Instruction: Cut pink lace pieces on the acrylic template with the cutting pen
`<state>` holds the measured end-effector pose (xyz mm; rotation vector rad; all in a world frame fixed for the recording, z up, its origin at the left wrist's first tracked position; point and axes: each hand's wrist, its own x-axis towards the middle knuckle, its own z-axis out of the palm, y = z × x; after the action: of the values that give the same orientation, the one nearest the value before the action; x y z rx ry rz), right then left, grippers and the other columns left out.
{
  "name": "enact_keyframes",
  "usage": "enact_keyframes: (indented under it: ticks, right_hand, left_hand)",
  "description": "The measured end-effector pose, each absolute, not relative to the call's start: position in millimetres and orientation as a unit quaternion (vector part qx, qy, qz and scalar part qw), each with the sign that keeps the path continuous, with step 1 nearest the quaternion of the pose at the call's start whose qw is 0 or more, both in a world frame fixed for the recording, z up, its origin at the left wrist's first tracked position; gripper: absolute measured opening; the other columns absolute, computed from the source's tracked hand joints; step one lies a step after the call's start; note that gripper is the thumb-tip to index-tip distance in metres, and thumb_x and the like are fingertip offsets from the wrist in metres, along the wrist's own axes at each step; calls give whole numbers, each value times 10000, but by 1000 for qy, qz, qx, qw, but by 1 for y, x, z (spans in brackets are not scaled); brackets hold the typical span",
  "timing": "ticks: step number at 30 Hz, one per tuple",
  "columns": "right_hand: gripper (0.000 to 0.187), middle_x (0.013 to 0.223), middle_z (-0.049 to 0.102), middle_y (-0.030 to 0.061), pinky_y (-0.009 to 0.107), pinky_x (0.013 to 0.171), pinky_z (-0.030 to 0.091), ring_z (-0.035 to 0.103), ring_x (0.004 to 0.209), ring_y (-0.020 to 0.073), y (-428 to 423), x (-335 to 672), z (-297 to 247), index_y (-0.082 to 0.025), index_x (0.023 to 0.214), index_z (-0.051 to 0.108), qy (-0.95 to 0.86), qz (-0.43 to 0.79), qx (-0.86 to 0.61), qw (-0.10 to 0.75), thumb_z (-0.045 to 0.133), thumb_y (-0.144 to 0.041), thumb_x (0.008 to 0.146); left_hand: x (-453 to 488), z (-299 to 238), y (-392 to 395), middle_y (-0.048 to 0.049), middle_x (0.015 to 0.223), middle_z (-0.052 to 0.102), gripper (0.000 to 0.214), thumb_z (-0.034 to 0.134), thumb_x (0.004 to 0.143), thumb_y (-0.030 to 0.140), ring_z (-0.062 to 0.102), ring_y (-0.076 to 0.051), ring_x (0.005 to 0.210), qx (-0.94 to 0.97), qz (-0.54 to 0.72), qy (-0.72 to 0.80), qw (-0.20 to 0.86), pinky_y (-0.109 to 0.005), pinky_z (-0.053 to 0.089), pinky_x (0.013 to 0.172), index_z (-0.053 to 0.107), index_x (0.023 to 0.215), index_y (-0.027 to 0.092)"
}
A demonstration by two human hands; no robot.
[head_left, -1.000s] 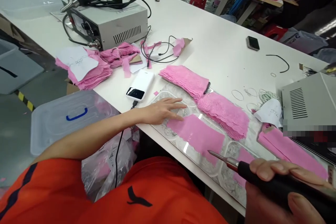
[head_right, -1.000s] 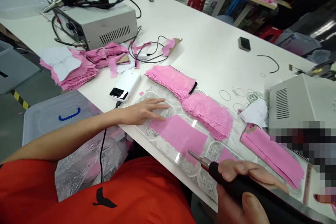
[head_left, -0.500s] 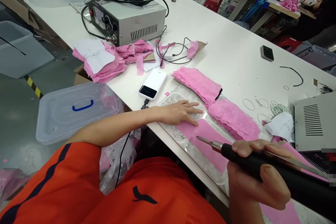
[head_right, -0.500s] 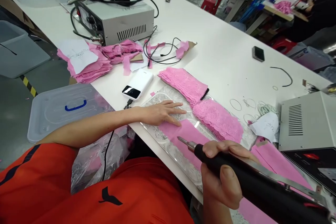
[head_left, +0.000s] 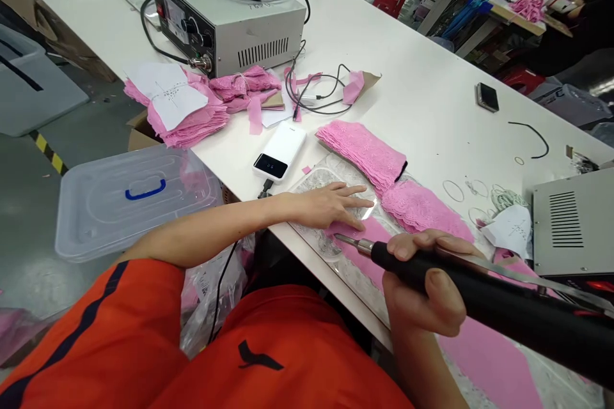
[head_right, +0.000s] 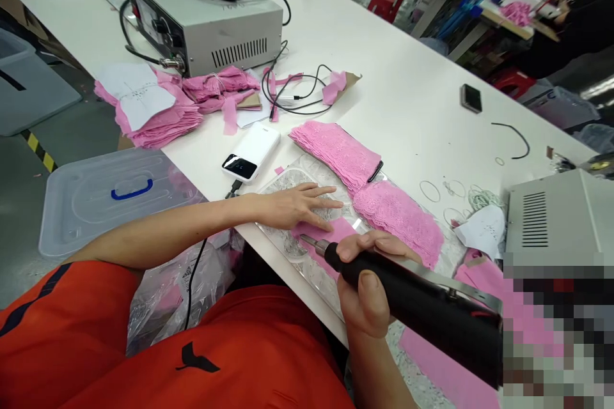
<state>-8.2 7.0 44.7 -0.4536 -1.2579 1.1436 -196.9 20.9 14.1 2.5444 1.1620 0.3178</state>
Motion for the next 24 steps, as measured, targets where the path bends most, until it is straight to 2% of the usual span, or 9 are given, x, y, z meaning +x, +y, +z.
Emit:
enact_keyframes:
  ticks: [4, 7, 10, 15, 24]
  right_hand:
    - [236, 827, 574, -14, 322, 544, 463, 542, 568, 113, 7, -16, 43, -215, 933, 623, -547, 503, -195, 640, 580, -221, 701]
    - [225, 823, 565, -17, 315, 542, 463, 534, 566, 107, 7, -20, 43, -227, 926, 625, -554, 502, -196, 635, 593, -239, 703]
    - [217, 826, 563, -16, 313, 553, 467, 538, 572, 105, 6, -22, 43, -219, 930, 615, -555, 506, -194, 631, 591, -235, 714]
    - [215, 833, 557, -14, 310, 565, 466, 538, 579, 99, 5, -22, 42, -211, 928, 602, -559, 503, -198, 628, 590, -236, 715]
    - [203, 835, 556, -23, 309, 568, 477, 542, 587, 96, 5, -22, 42, -217, 930, 586, -560, 511, -195, 622, 594, -234, 728]
  left_hand:
    - [-196, 14, 21, 7, 1538, 337, 539, 529, 808, 23, 160, -290, 1465, 892, 109, 408, 158, -491, 227, 1138, 628, 1232, 341]
    - [-196, 14, 21, -15, 1540, 332, 534, 547, 804, 30, 172, -310, 1460, 897, 107, 404, 147, -509, 238, 1130, 625, 1242, 325]
    - [-196, 13, 22, -36, 1538, 334, 510, 553, 816, 46, 182, -326, 1455, 900, 110, 399, 139, -519, 246, 1125, 625, 1248, 308]
    - [-196, 11, 21, -3, 1537, 338, 508, 546, 828, 58, 173, -311, 1459, 898, 118, 402, 132, -502, 266, 1119, 622, 1247, 335]
    - [-197, 12, 21, -23, 1541, 329, 534, 520, 818, 35, 154, -316, 1462, 898, 117, 401, 137, -515, 255, 1126, 620, 1256, 324]
